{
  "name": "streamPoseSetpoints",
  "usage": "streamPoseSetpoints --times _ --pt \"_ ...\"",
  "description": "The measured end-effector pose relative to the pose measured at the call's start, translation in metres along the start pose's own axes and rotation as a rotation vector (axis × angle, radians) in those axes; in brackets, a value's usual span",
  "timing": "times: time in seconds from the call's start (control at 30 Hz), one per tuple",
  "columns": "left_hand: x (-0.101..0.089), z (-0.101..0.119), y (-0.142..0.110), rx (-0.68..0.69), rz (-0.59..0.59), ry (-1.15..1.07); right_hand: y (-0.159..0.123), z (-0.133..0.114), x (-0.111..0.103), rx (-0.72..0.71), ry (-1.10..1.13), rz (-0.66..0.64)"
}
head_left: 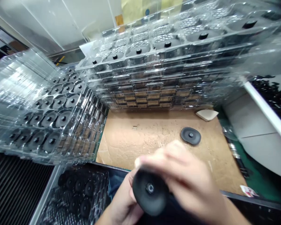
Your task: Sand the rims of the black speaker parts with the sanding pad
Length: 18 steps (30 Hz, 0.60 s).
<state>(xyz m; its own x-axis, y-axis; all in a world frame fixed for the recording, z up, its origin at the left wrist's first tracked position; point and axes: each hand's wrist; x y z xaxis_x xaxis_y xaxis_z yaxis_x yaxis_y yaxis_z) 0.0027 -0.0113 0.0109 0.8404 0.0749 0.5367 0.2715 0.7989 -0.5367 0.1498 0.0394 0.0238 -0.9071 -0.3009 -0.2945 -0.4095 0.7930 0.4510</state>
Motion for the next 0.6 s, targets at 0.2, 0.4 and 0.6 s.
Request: streamPoseSetpoints --times 0.2,0.4,0.6 --pt "-0.003 0.005 -0.003 -0.036 -0.148 -0.243 -0.015 0.083 0.006 0.460 0.003 -0.028" --pt "-0.015 0.003 -0.003 -0.049 -0.183 -0.300 -0.057 0.092 0.036 0.472 -0.122 0.147" --pt "-0.026 -0.003 -0.003 0.278 -0.204 0.033 -0.071 0.064 0.017 0.398 -0.153 0.093"
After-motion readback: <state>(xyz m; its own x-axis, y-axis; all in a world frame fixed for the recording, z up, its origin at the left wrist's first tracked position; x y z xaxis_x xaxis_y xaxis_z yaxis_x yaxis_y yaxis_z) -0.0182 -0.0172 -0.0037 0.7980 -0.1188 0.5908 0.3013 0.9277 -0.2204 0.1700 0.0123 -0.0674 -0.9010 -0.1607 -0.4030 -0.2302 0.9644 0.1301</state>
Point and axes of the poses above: each hand's wrist, its own y-axis towards the middle knuckle, its own x-axis out of the palm, z = x × y, and after that the axes turned 10 degrees about y, right-handed
